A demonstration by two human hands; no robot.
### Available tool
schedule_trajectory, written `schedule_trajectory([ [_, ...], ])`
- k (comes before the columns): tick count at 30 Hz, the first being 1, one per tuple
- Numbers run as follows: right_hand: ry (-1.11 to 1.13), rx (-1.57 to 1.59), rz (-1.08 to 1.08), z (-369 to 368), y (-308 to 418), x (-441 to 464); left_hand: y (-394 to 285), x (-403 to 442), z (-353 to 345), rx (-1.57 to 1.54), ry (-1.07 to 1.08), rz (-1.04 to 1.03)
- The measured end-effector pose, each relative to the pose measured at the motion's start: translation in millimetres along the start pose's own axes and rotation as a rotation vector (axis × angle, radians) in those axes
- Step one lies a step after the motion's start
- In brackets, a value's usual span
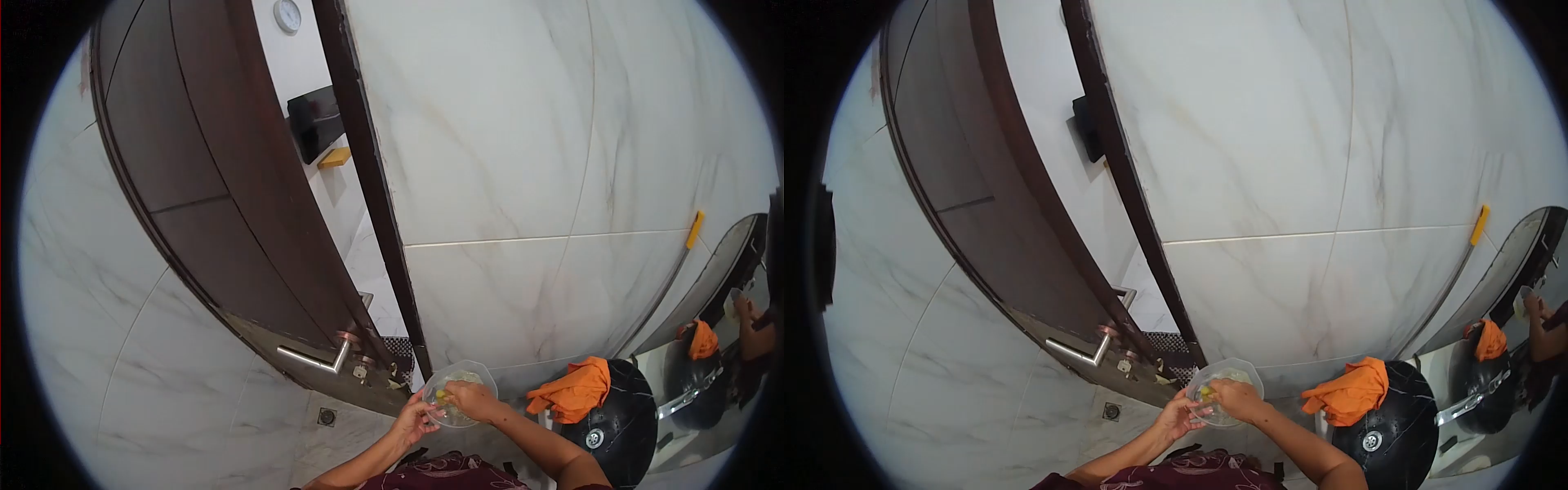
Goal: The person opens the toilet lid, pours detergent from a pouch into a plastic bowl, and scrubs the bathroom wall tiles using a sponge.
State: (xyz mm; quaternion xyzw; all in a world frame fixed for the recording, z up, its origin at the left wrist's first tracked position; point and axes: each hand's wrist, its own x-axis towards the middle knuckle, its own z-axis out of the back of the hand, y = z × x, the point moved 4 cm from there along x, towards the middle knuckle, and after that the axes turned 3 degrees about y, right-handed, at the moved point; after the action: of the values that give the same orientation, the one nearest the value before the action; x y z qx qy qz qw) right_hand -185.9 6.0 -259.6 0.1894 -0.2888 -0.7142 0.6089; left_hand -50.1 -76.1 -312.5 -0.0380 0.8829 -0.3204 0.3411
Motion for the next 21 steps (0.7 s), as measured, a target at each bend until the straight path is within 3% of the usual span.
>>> schedule_trajectory([
  [3,0.141,-0.082,0.068,11,6,3,4,-2,-6,-0.068,-0.011,-0.019],
  [6,0.05,0.058,0.095,42,18,10,-7,2,-12,-0.14,-0.026,-0.073],
  [9,-0.186,0.155,0.17,104,42,26,-10,1,-18,-0.186,-0.033,-0.089],
  [13,-0.667,0.061,0.32,222,86,45,-19,-4,-24,-0.232,0.014,-0.127],
  [15,-0.957,-0.154,0.417,266,111,49,-21,-5,-24,-0.255,0.021,-0.138],
  [18,-1.017,-0.82,0.417,255,85,83,-18,-8,-20,-0.269,0.017,-0.147],
  [21,-0.673,-1.13,0.621,164,15,99,-12,-12,-13,-0.286,0.003,-0.124],
])
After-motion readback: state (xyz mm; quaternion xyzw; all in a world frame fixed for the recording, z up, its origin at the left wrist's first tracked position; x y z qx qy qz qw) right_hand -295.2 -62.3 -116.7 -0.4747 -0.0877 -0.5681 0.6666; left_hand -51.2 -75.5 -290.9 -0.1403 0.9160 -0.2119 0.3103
